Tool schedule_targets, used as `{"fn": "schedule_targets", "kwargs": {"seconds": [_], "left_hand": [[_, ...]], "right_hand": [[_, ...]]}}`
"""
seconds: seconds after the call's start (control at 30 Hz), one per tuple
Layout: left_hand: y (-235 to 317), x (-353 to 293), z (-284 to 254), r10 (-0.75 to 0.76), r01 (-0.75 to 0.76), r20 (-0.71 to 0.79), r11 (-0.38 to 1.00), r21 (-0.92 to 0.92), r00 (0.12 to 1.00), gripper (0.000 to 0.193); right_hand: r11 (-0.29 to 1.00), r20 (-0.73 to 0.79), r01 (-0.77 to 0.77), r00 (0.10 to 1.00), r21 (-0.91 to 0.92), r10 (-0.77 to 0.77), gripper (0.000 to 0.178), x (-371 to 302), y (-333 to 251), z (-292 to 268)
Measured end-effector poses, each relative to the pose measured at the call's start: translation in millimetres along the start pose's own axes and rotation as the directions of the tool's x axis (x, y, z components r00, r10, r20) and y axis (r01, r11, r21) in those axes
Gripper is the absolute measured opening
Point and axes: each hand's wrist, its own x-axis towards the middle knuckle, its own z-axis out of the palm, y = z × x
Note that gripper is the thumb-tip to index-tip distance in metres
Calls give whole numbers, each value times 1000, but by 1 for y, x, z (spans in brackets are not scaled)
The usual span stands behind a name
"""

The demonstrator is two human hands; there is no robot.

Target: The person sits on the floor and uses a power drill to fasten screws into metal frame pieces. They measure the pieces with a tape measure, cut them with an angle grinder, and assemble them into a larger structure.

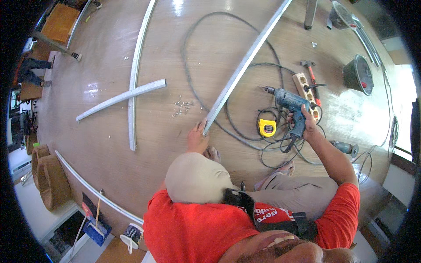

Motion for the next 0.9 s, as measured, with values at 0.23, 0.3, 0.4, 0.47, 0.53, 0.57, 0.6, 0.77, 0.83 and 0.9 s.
{"fn": "schedule_targets", "kwargs": {"seconds": [0.23,0.3,0.4,0.47,0.53,0.57,0.6,0.77,0.83,0.9], "left_hand": [[-5,0,2,-10,10,61,1000,7,998,82],[-4,-1,-2,15,-21,83,997,77,996,89],[0,0,-11,46,-67,163,990,125,985,97],[2,0,-16,72,-91,194,992,91,978,100],[5,-1,-17,33,-54,212,994,95,977,100],[5,-2,-16,35,-52,171,994,99,985,100],[5,-3,-14,5,-18,163,997,80,987,98],[-5,-1,-3,30,-30,35,1000,1,999,89],[-5,2,-2,65,-71,48,988,136,997,89],[-1,6,-2,59,-74,95,982,174,994,88]], "right_hand": [[992,-18,-35,999,-120,34,45,7,9,-13],[975,-135,-84,989,-208,57,43,6,10,-18],[976,-154,-107,985,-189,78,40,8,14,-25],[977,-165,-104,984,-188,73,40,11,17,-30],[966,-225,-114,973,-234,60,42,17,18,-36],[958,-173,-98,984,-269,52,43,18,20,-40],[952,-206,-112,977,-285,54,44,21,22,-44],[938,-208,-87,978,-337,16,54,37,32,-67],[908,-149,-52,989,-415,-11,60,42,31,-76],[781,-202,-75,977,-620,-67,72,42,23,-79]]}}
